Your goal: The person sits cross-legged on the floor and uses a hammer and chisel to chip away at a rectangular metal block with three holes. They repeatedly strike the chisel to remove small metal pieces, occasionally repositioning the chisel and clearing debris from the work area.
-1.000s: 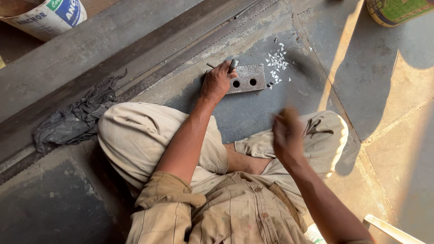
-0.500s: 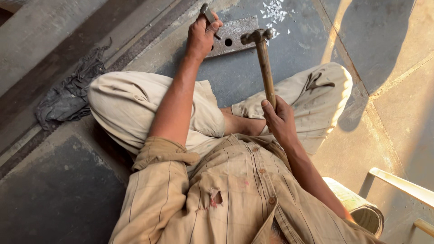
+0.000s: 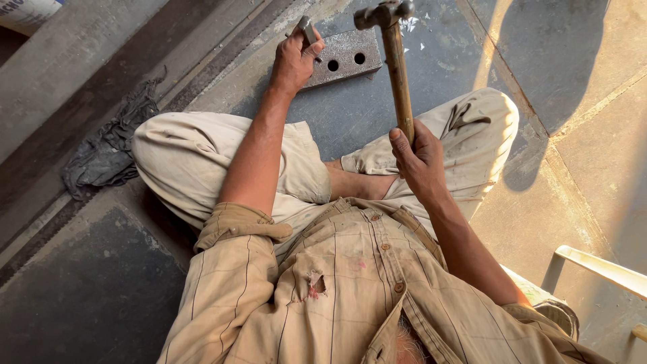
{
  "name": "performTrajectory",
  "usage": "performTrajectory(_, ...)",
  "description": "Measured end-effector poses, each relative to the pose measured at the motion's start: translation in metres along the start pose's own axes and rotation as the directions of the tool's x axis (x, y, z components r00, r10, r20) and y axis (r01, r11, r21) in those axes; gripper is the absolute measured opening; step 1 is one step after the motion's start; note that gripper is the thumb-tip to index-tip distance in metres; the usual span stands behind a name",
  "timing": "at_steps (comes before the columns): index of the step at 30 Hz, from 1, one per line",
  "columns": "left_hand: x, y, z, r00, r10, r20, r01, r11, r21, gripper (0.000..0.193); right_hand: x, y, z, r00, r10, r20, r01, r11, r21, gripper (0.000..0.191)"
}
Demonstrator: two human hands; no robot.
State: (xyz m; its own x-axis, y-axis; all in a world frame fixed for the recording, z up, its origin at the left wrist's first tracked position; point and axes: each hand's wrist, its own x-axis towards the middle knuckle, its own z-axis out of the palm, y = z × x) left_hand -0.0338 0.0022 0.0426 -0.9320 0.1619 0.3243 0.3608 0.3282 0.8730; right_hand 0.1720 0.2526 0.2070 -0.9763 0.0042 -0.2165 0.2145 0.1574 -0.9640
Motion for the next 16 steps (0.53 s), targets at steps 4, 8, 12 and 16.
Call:
performTrajectory(4,0.000,-0.006,0.000,0.999,-0.020,0.032,0.019,1.000,0.023,0.045,0.002,-0.002,-0.004,0.999,-0.054,-0.007,0.054,0.998,0.039,0.037)
performTrajectory(8,-0.001,-0.011,0.005,0.998,-0.021,0.062,0.015,0.995,0.094,0.047,0.007,-0.011,-0.013,0.970,-0.238,-0.041,0.239,0.971,0.026,0.031)
performTrajectory(12,-0.006,-0.013,0.005,0.994,0.107,0.021,-0.109,0.986,0.124,0.046,0.004,-0.036,-0.033,0.812,-0.544,-0.211,0.567,0.822,0.063,0.024)
performTrajectory(16,-0.005,-0.006,0.005,0.999,0.036,0.015,-0.038,0.988,0.151,0.041,0.011,-0.063,-0.020,0.537,-0.729,-0.424,0.843,0.464,0.271,0.027)
